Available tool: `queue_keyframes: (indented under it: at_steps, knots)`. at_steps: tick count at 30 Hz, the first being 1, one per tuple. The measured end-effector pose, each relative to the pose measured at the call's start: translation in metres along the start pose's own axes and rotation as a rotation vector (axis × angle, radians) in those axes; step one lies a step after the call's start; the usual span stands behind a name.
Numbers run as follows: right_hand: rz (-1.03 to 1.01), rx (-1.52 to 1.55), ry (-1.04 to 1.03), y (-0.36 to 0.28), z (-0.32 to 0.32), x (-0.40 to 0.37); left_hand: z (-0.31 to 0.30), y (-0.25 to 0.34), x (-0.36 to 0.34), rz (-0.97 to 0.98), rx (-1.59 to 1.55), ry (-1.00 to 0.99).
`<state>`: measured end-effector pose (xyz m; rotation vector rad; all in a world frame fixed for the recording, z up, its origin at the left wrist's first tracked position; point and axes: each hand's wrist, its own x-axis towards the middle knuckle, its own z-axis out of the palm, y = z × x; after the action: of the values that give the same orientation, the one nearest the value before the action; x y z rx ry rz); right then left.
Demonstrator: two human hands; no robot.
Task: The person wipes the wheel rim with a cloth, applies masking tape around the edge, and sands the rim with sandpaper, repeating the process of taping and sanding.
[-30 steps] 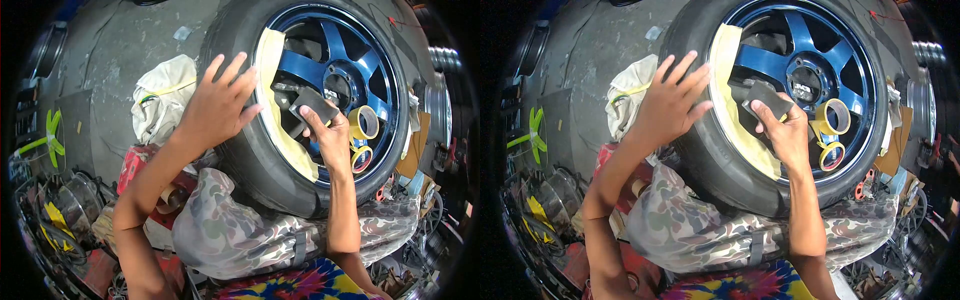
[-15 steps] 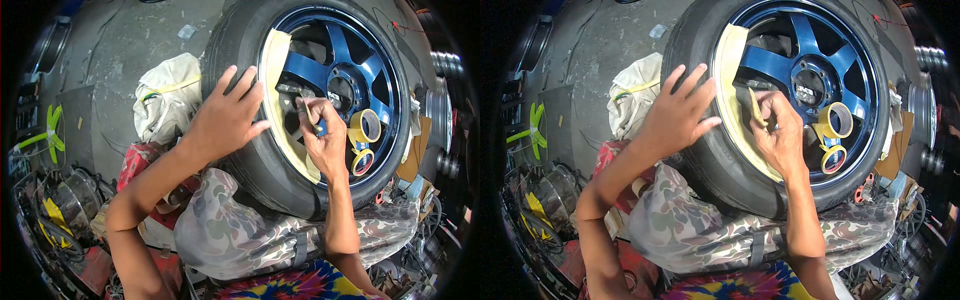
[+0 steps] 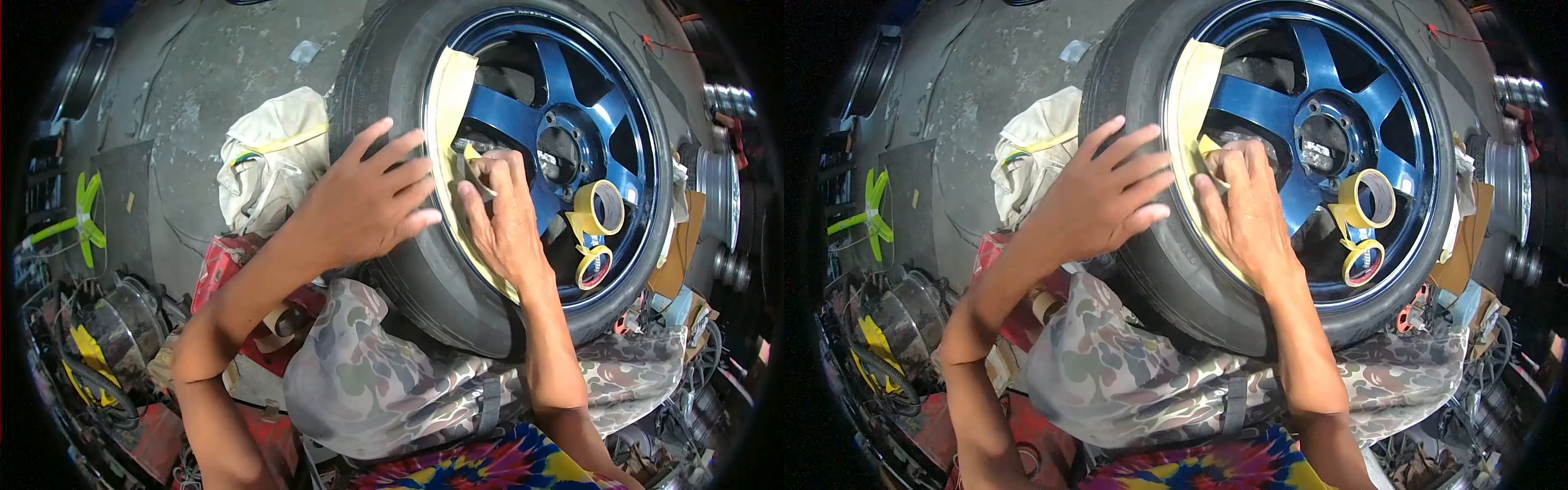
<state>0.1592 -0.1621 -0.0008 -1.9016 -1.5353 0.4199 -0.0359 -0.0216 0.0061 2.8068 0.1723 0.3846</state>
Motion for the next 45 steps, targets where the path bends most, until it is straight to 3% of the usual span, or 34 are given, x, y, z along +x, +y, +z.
queue_keyframes:
  at_steps: [2,4,6,8,11,12,14,18,20,31,35,45]
  knots:
    - [-0.011,0.013,-0.01,-0.006,0.003,0.005,-0.005,-0.006,-0.008,0.002,-0.036,0.047]
    - [-0.024,-0.015,0.013,-0.006,0.006,0.01,0.006,-0.033,-0.025,-0.186,-0.09,0.385]
    - [-0.136,-0.09,0.015,-0.004,0.01,0.015,0.022,-0.053,-0.034,-0.541,-0.409,0.737]
    - [-0.146,-0.12,0.042,-0.006,0.017,0.017,0.061,-0.081,-0.048,-0.963,-0.506,0.863]
    - [-0.264,-0.232,0.085,-0.005,0.023,0.018,0.13,-0.11,-0.075,-1.072,-0.427,0.78]
    - [-0.264,-0.232,0.082,-0.004,0.024,0.019,0.154,-0.114,-0.084,-1.075,-0.428,0.78]
    - [-0.319,-0.336,0.11,0.002,0.027,0.026,0.196,-0.118,-0.1,-0.903,-0.261,0.688]
    - [-0.344,-0.35,0.113,0.008,0.027,0.047,0.236,-0.1,-0.113,-0.919,-0.032,0.54]
    - [-0.363,-0.357,0.092,0.008,0.023,0.042,0.248,-0.096,-0.117,-0.952,0.274,0.461]
    - [-0.608,-0.402,-0.083,0.015,0.001,0.055,0.257,-0.097,-0.12,-1.005,0.238,0.467]
    - [-0.687,-0.427,-0.036,0.028,0.002,0.088,0.253,-0.093,-0.119,-0.982,0.286,0.424]
    - [-0.681,-0.454,-0.079,0.023,-0.002,0.091,0.237,-0.09,-0.11,-1.008,0.224,0.412]
